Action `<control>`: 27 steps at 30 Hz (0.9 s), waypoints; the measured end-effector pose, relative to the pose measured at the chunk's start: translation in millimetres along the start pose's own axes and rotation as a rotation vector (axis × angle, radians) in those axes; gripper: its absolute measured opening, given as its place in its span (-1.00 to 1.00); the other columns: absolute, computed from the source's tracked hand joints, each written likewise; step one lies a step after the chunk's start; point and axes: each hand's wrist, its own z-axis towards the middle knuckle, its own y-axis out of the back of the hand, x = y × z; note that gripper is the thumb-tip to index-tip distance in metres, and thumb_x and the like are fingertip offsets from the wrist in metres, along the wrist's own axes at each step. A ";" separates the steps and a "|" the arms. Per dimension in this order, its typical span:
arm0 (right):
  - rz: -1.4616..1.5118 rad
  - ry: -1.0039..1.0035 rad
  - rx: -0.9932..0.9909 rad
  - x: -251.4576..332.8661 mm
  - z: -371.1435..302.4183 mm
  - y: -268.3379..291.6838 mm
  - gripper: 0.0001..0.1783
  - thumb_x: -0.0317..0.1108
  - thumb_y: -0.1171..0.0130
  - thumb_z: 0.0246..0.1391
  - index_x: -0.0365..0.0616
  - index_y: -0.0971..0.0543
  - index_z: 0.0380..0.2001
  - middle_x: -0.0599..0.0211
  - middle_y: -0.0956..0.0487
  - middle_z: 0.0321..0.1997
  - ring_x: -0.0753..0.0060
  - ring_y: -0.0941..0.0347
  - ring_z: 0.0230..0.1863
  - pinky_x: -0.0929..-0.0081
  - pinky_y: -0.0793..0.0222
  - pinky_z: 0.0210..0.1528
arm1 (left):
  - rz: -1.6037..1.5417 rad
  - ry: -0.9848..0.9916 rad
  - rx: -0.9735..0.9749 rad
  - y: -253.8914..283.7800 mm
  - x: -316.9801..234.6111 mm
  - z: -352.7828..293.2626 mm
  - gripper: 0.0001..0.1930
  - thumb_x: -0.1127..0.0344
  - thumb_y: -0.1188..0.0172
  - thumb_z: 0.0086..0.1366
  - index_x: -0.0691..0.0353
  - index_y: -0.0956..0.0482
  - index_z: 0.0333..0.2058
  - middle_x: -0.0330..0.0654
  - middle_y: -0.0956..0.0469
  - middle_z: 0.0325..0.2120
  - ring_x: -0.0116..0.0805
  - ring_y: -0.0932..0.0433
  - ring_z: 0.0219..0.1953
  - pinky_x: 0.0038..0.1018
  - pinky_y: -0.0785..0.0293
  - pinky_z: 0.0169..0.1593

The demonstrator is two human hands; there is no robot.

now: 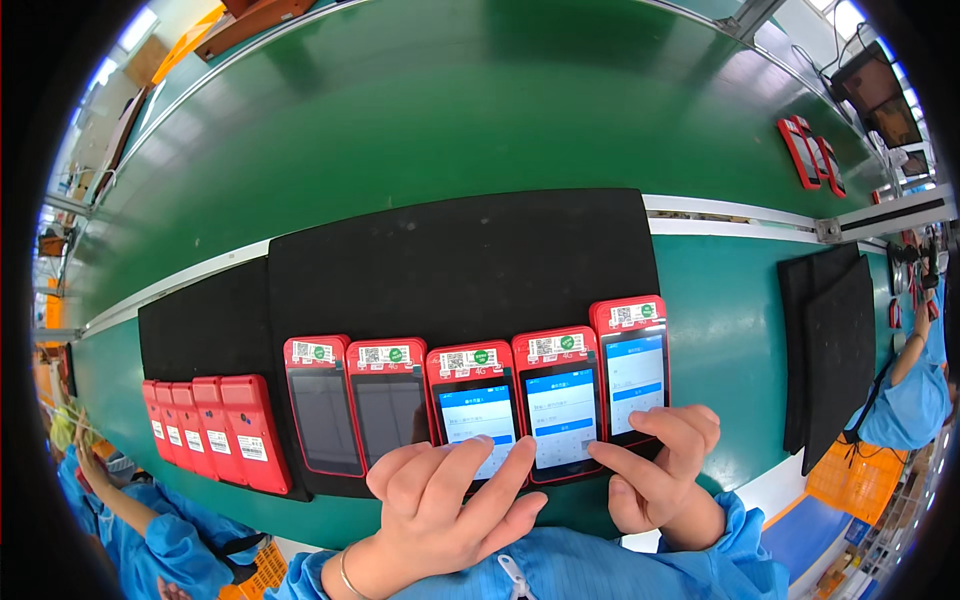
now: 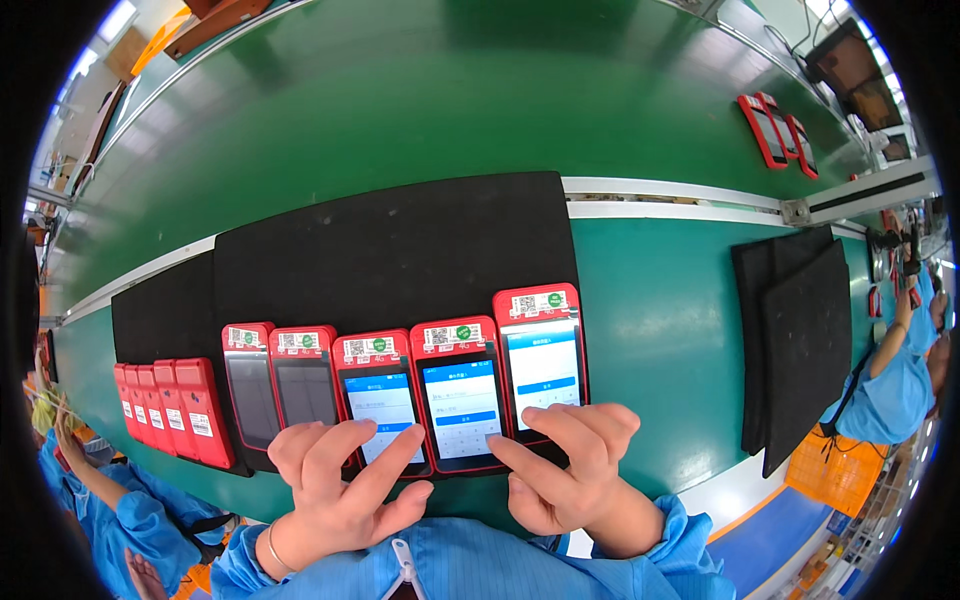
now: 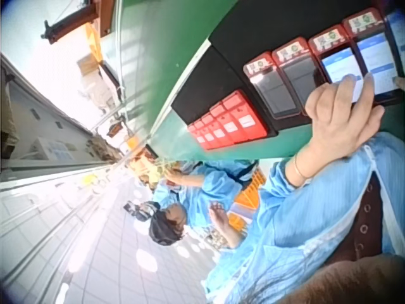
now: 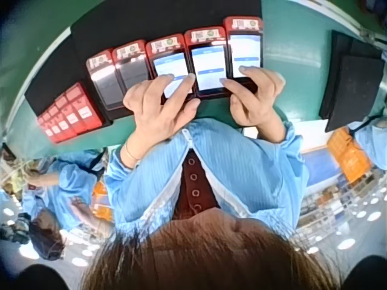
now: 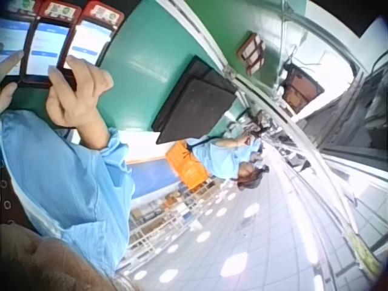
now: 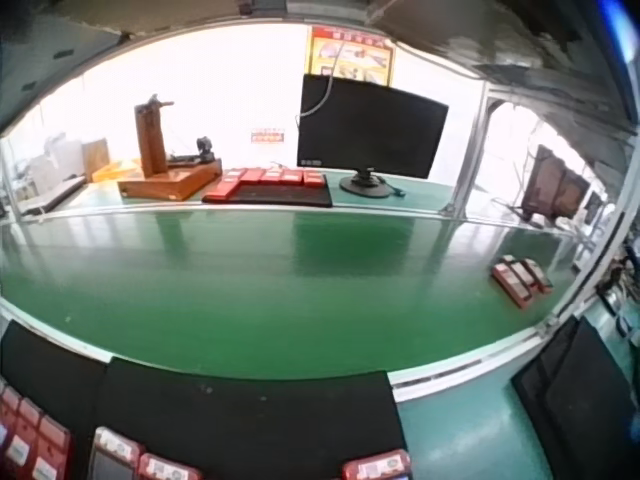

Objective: The person tests and interacts with multiple handheld electronic devices by hand on an assembly line.

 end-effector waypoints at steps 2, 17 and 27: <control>0.021 -0.001 0.000 0.8 0.1 -1.2 -0.66 -0.21 -0.09 -0.17 0.09 -0.71 -0.29 0.32 -0.49 -0.07 0.36 -0.36 -0.11 0.34 -0.12 -0.01 | -0.001 0.006 -0.003 1.4 0.7 -5.1 -0.63 -0.10 -0.22 0.20 -0.09 -0.68 -0.12 -0.33 -0.40 -0.15 -0.44 -0.28 -0.09 -0.38 -0.17 0.01; 0.053 0.024 0.032 23.4 -6.1 -13.5 -0.63 -0.23 -0.10 -0.20 0.15 -0.69 -0.24 0.42 -0.49 -0.04 0.46 -0.36 -0.15 0.35 -0.09 0.00 | 0.164 -0.017 -0.100 -12.8 10.9 -57.1 -0.66 -0.08 -0.35 0.14 -0.25 -0.66 -0.11 -0.44 -0.35 -0.22 -0.53 -0.23 -0.12 -0.42 -0.09 0.05; 0.003 0.056 0.066 21.4 -5.0 -10.4 -0.63 -0.23 -0.09 -0.22 0.21 -0.70 -0.26 0.48 -0.47 -0.09 0.48 -0.33 -0.13 0.39 -0.10 0.00 | 0.152 0.039 -0.107 -12.5 10.1 -60.8 -0.66 -0.10 -0.36 0.10 -0.21 -0.68 -0.16 -0.48 -0.36 -0.23 -0.55 -0.23 -0.12 -0.47 -0.10 0.03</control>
